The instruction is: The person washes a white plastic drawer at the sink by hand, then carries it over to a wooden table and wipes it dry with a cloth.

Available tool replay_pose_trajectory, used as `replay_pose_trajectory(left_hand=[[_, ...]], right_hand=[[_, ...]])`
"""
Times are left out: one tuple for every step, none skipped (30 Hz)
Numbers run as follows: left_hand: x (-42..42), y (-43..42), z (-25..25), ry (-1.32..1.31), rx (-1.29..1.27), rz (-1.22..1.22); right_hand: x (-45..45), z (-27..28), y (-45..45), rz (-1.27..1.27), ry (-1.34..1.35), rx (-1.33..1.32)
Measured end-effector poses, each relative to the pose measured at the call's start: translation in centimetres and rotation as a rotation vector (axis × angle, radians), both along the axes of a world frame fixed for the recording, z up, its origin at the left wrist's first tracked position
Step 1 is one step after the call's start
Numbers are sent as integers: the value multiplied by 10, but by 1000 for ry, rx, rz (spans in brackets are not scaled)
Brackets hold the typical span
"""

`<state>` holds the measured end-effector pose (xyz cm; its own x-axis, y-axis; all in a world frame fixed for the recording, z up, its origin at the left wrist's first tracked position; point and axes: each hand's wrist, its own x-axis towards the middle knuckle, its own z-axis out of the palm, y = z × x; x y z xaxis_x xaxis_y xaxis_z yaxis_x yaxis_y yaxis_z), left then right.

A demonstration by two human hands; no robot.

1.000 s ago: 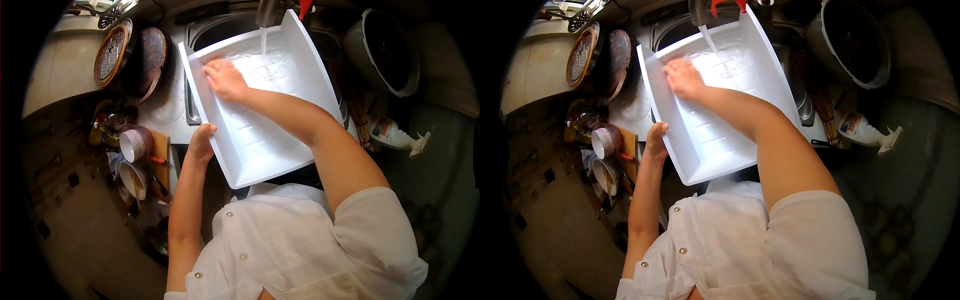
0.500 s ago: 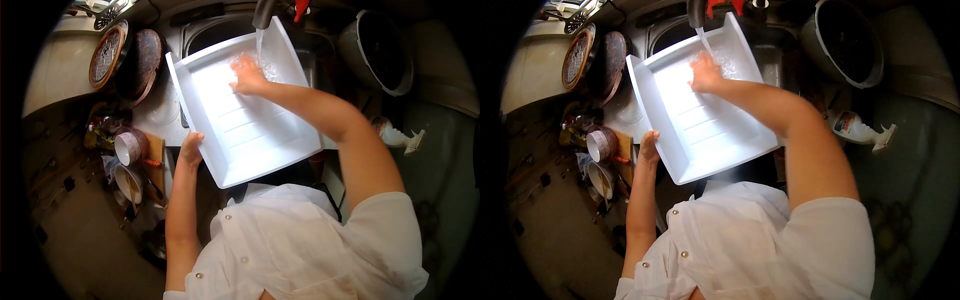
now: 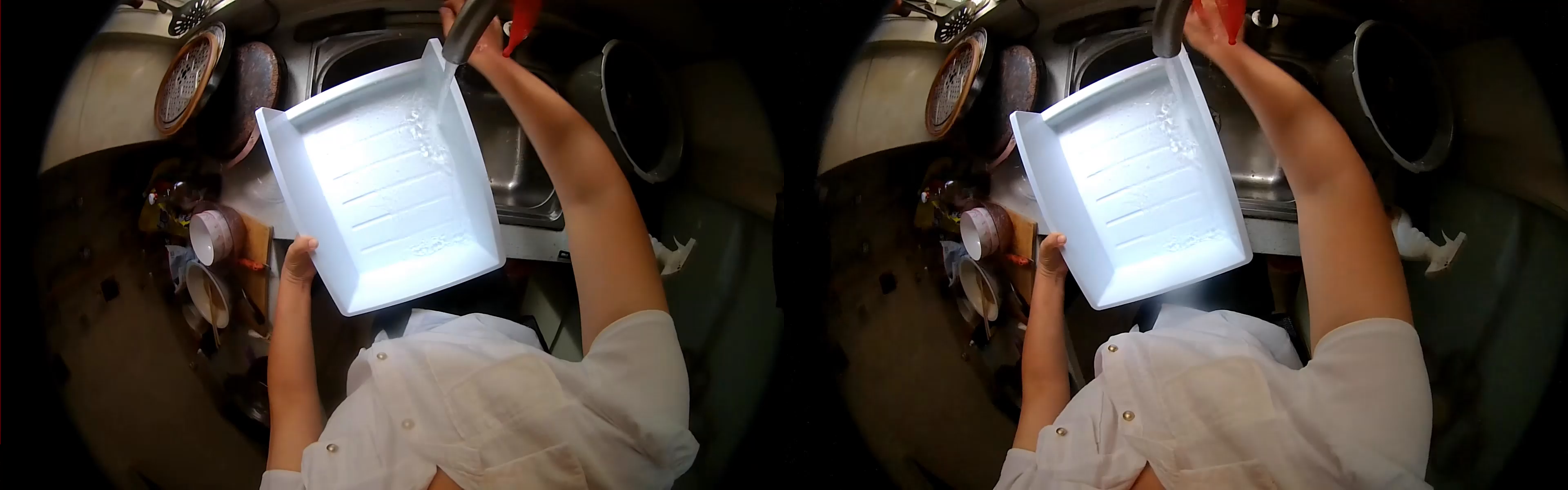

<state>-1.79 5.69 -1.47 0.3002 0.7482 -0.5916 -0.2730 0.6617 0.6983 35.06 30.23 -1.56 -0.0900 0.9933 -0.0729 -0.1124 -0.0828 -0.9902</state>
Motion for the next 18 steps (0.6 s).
replay_pose_trajectory(left_hand=[[0, -3, -1, 2, -4, -4], [0, -5, -2, 5, -5, -4], [1, -6, -2, 7, -4, -2], [3, -9, -2, 9, -3, 4], [6, -10, -1, 22, 0, -10], [8, -10, 0, 37, 3, -24], [9, -12, 0, 52, 3, -40], [9, -13, -2, 53, -6, -42], [9, -13, -5, 54, -10, -43], [9, -14, -7, 56, -16, -42], [10, -15, -8, 71, -17, -36], [12, -16, -8, 86, -18, -31], [13, -17, -10, 91, -20, -32], [14, -18, -12, 96, -21, -33], [13, -19, -14, 92, -30, -38], [13, -20, -16, 88, -31, -43], [13, -21, -15, 87, -33, -55], [15, -21, -13, 86, -33, -68]], right_hand=[[16, -10, 11, 21, -253, 107], [33, -23, 25, 38, -670, 324], [48, -37, 37, 67, -890, 471], [61, -50, 46, 105, -991, 542], [71, -62, 53, 140, -1051, 597], [78, -73, 57, 173, -1097, 645], [85, -85, 59, 197, -1132, 703], [92, -96, 62, 209, -1154, 777], [99, -106, 64, 203, -1157, 864], [100, -108, 59, 163, -1135, 924], [103, -110, 51, 113, -1095, 963], [90, -95, 28, -5, -1064, 904], [73, -75, 0, -113, -1023, 772], [55, -52, -29, -218, -980, 639], [39, -34, -55, -315, -935, 498], [29, -20, -76, -328, -1004, 577], [18, -7, -96, -341, -1071, 655], [4, 14, -116, -315, -1076, 687]])
